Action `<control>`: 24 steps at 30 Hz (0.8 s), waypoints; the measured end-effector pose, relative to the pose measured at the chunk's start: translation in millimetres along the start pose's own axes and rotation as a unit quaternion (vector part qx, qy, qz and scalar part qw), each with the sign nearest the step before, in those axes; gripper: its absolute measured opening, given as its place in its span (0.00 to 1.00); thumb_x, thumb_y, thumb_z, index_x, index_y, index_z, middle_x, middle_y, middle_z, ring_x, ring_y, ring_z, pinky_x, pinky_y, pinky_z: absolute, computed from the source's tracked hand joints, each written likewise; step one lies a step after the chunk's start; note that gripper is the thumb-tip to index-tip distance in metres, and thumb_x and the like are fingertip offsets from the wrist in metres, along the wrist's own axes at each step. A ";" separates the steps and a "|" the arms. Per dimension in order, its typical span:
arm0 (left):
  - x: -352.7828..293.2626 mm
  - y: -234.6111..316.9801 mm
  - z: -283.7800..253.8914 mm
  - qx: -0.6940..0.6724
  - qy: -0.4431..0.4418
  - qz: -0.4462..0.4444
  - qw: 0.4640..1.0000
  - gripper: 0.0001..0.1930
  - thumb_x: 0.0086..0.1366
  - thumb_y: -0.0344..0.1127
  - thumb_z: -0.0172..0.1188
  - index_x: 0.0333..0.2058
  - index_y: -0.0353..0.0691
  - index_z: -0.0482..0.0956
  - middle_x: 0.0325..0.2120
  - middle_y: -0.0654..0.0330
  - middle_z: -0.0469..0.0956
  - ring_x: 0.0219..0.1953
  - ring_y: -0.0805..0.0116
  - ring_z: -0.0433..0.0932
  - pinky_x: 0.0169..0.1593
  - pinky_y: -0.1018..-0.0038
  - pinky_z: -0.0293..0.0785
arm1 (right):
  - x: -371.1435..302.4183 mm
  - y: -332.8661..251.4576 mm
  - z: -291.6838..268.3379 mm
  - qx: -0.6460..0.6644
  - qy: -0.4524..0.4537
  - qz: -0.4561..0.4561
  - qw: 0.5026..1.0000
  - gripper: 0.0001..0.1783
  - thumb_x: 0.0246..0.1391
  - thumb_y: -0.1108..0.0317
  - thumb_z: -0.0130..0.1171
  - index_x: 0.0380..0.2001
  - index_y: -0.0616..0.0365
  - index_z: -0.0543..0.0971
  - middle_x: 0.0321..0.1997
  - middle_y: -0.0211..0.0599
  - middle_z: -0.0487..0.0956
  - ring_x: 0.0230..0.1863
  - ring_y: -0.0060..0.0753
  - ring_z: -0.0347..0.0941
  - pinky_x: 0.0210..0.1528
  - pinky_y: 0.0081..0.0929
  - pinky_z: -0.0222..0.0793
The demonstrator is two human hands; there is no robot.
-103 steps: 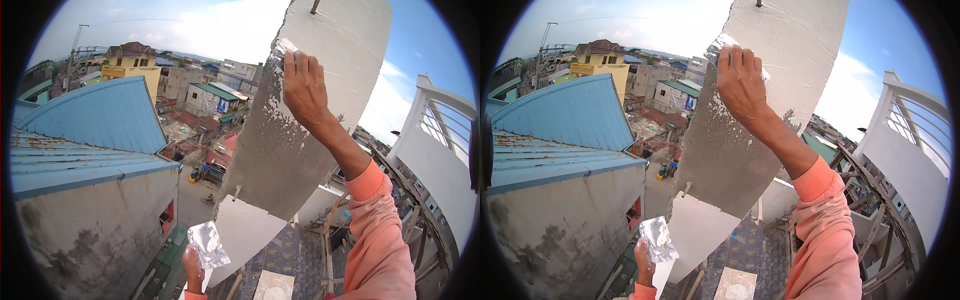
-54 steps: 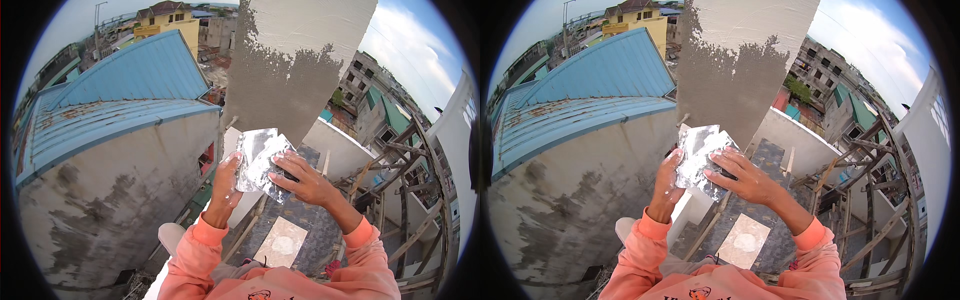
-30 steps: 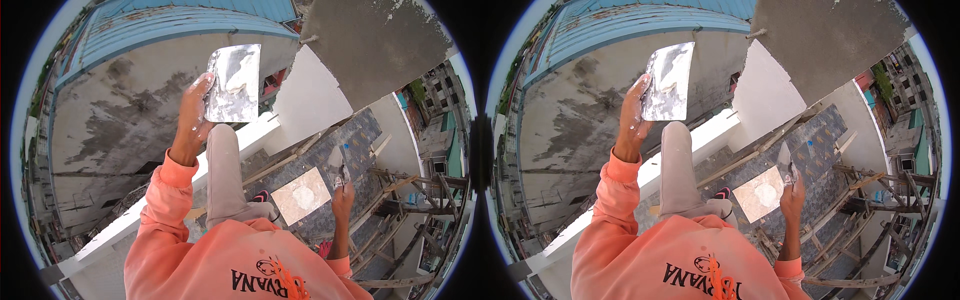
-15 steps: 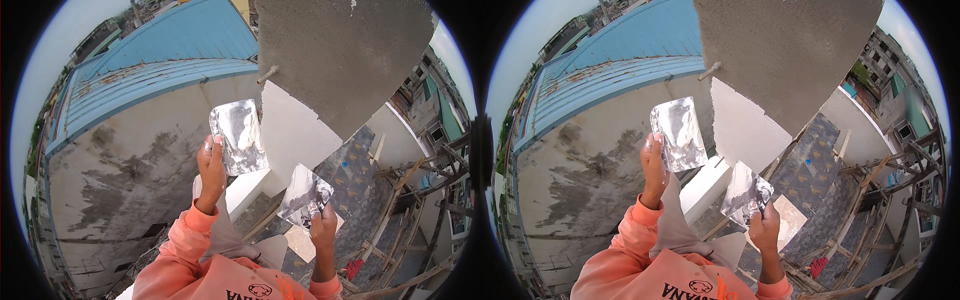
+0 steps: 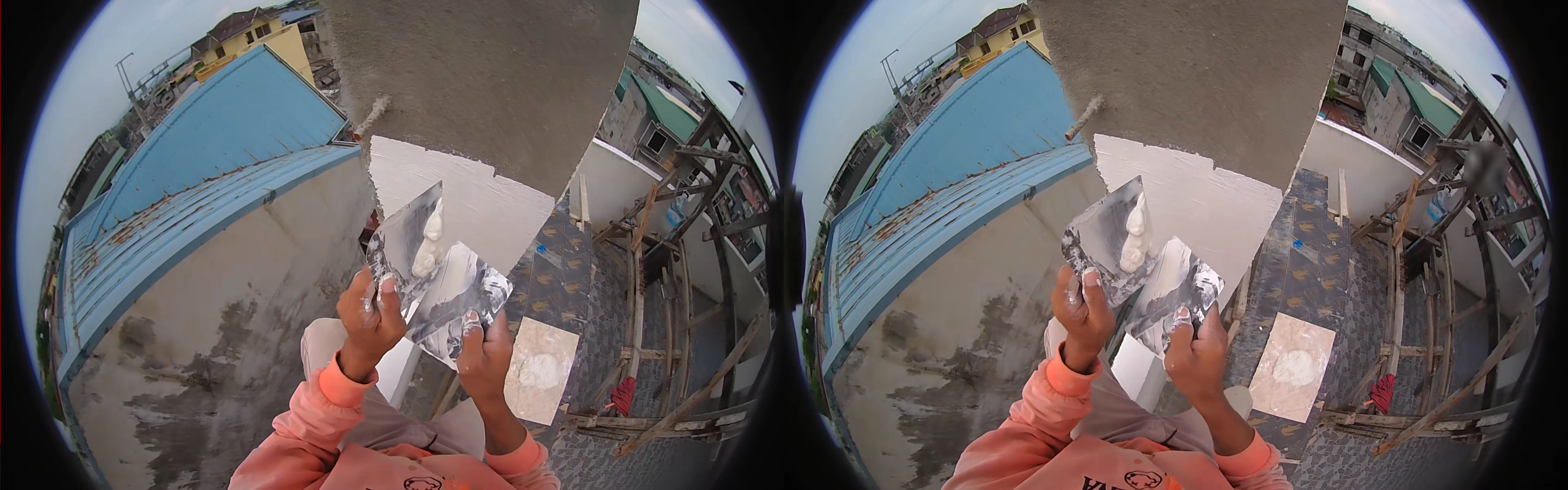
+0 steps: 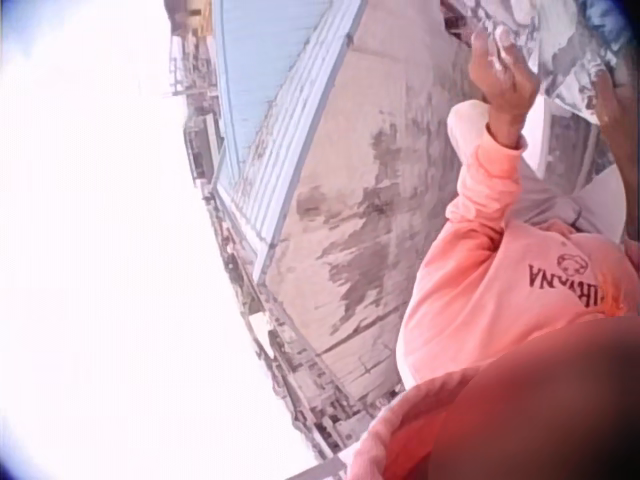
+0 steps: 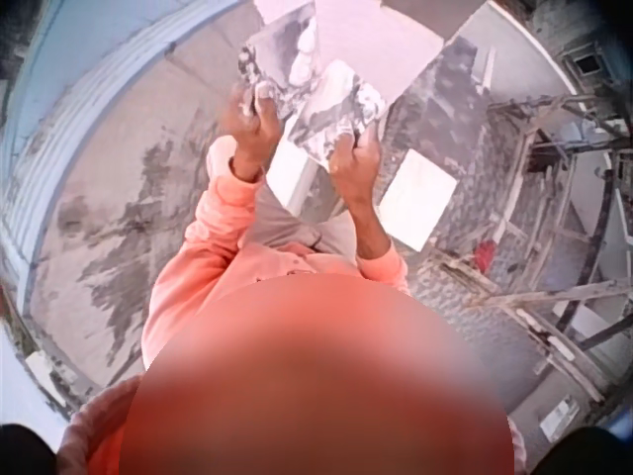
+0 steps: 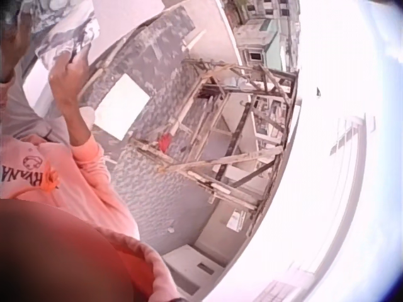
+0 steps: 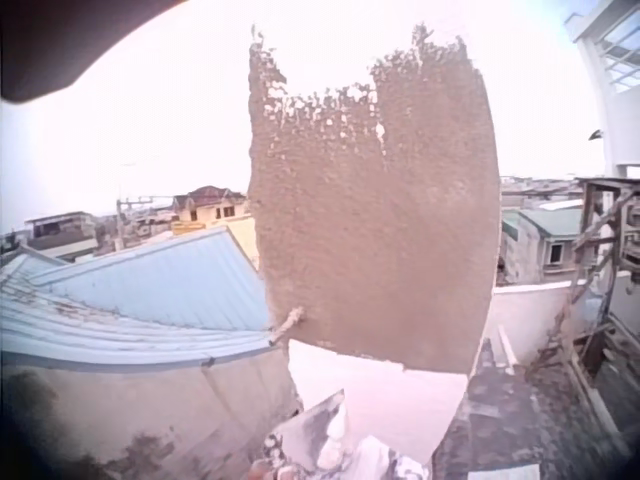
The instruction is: Applying a white skimming coat or plaster to a concrete pillar using a putty knife and a hawk.
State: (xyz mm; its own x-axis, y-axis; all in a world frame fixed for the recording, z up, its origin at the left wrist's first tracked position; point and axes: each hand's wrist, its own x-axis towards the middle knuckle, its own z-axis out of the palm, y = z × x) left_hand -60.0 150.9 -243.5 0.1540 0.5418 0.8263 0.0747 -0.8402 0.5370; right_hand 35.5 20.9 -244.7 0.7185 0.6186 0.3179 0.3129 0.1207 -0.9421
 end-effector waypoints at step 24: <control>10.5 -53.5 -64.5 -0.078 -0.319 0.177 0.928 0.21 0.56 0.38 0.65 0.48 0.39 0.75 0.34 0.58 0.75 0.32 0.60 0.78 0.26 0.71 0.73 | -28.2 8.3 65.7 0.277 0.148 0.082 0.946 0.18 0.61 0.73 0.45 0.52 0.68 0.70 0.44 0.37 0.78 0.42 0.25 0.75 0.44 0.24 0.72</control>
State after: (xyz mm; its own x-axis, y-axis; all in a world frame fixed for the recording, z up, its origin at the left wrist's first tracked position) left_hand -125.9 202.9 -252.6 0.6976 0.0679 0.7133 -0.2278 -0.9228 0.3107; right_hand -23.0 55.5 -268.6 0.8973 0.4298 0.1010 -0.1325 0.4805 -0.8669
